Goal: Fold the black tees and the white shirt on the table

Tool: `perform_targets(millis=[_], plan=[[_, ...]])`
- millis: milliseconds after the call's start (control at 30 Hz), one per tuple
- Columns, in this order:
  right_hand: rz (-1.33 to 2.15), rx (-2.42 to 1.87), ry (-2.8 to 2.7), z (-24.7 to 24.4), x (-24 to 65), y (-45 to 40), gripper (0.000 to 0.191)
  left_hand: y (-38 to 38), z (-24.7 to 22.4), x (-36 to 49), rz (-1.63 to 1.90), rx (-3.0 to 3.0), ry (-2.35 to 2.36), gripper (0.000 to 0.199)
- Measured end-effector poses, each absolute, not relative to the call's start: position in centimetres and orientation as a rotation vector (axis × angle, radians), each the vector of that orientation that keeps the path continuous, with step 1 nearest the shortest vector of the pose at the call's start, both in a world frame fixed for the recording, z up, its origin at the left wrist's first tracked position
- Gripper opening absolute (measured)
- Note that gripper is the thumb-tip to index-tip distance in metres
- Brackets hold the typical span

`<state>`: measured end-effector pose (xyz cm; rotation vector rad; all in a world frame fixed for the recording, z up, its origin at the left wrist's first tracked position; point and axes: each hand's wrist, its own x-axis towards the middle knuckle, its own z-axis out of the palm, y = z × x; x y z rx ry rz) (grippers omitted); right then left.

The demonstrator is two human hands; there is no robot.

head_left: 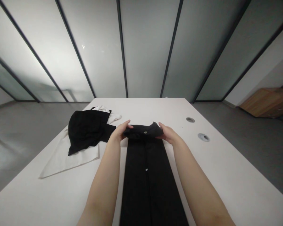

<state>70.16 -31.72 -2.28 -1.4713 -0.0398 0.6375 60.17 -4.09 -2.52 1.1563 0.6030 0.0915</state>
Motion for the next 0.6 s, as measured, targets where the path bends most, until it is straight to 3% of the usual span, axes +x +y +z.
perform_targets(millis=[133, 300, 433, 600], plan=[[0.648, -1.649, -0.019, -3.1, 70.5, -32.8, 0.049, -5.4, -3.9, 60.1, 0.063, 1.334, 0.668, 0.022], [0.534, -1.718, -0.049, -3.9, 69.7, -31.4, 0.022, -7.7, -4.2, 60.1, 0.131, 1.375, 0.653, 0.041], [0.361, -1.667, -0.188, -2.7, 69.1, -30.5, 0.06, -8.1, -2.1, 60.1, 0.236, 1.345, 0.567, 0.062], [0.034, -1.44, -0.308, -1.2, 69.8, -30.0, 0.085, -7.5, -0.1, 60.7, 0.466, 1.148, 0.417, 0.076]])
